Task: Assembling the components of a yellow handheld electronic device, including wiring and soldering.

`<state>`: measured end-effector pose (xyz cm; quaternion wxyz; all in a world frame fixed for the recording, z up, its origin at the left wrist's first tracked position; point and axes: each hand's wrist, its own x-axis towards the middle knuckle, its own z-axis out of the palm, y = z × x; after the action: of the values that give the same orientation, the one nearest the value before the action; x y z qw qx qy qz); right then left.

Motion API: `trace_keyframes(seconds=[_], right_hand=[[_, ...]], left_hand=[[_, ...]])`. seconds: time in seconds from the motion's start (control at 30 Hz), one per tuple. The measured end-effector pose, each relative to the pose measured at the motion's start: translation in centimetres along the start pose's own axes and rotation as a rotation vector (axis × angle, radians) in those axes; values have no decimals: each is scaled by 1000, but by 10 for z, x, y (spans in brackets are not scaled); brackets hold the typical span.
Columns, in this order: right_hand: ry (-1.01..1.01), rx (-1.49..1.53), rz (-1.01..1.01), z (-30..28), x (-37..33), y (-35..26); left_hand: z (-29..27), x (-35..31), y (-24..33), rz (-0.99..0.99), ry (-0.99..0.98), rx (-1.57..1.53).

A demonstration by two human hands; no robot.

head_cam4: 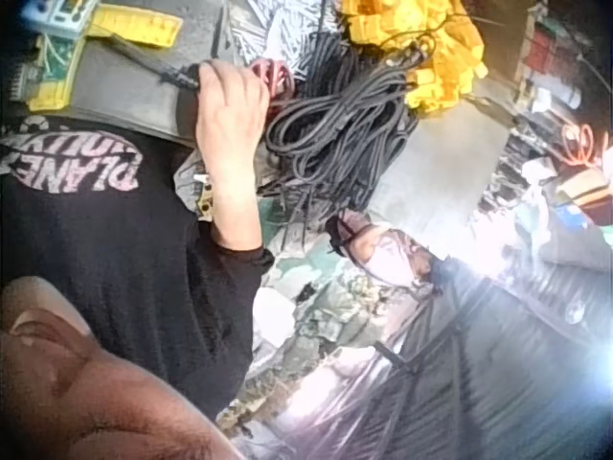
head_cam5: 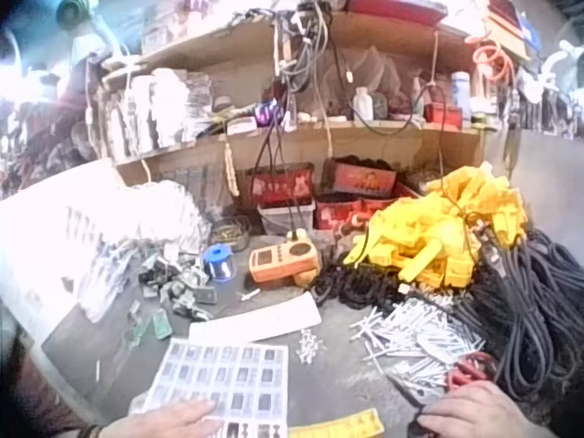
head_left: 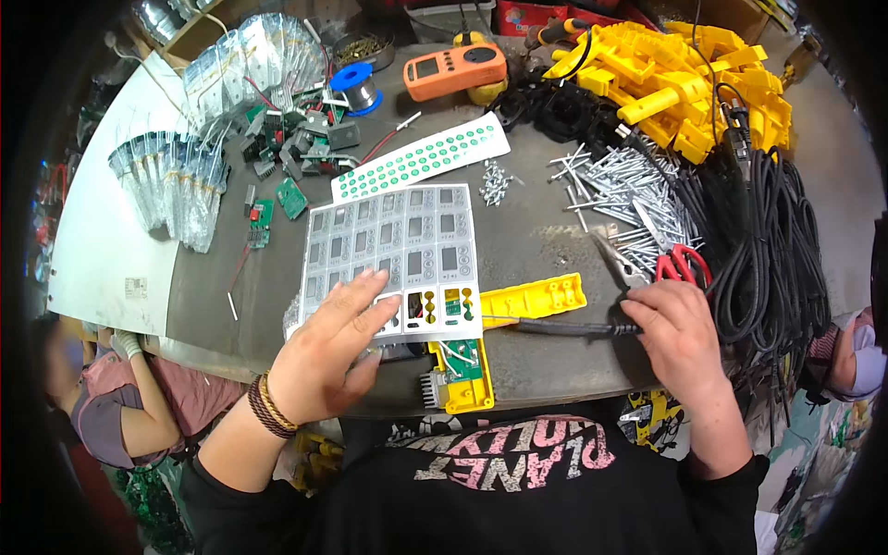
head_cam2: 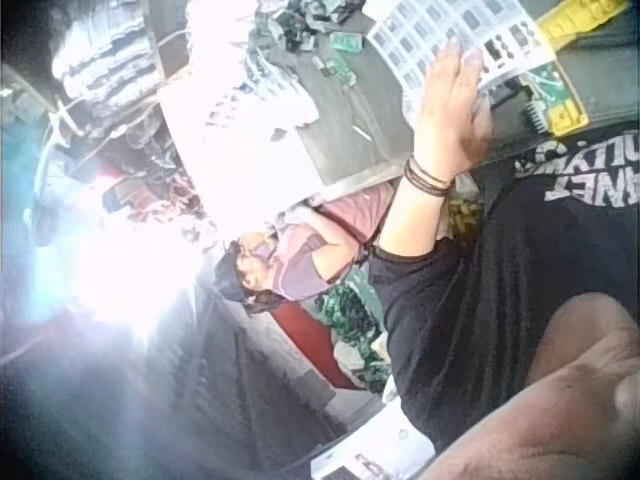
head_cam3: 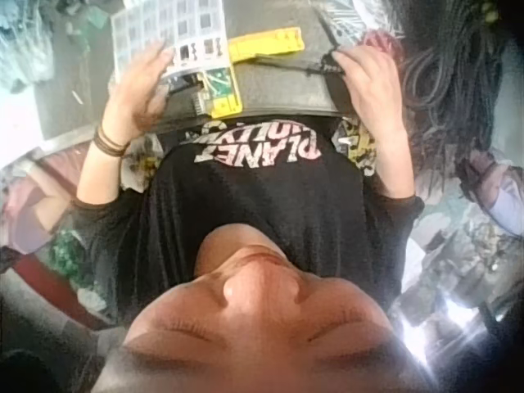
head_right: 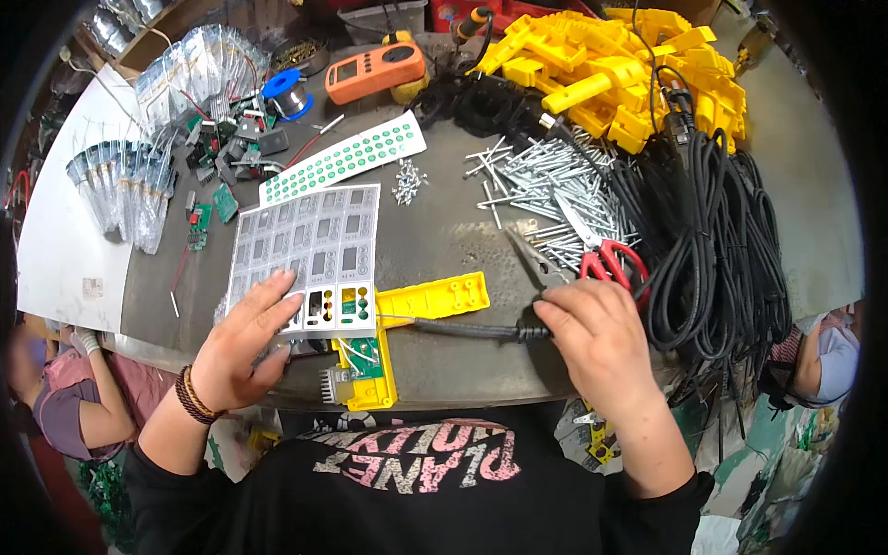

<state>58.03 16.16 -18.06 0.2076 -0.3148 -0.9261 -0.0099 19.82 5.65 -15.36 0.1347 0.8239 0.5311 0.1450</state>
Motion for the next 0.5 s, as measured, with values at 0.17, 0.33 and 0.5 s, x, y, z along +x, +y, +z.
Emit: trace_keyframes(seconds=[0.17, 0.33, 0.5], right_hand=[[-40, 217, 20, -5, 12, 6], [-53, 369, 153, -5, 25, 4], [-29, 255, 30, 15, 49, 1]], left_hand=[[11, -9, -15, -18, 402, 270], [-98, -23, -61, -79, 859, 637], [-90, -70, -128, -250, 347, 911]])
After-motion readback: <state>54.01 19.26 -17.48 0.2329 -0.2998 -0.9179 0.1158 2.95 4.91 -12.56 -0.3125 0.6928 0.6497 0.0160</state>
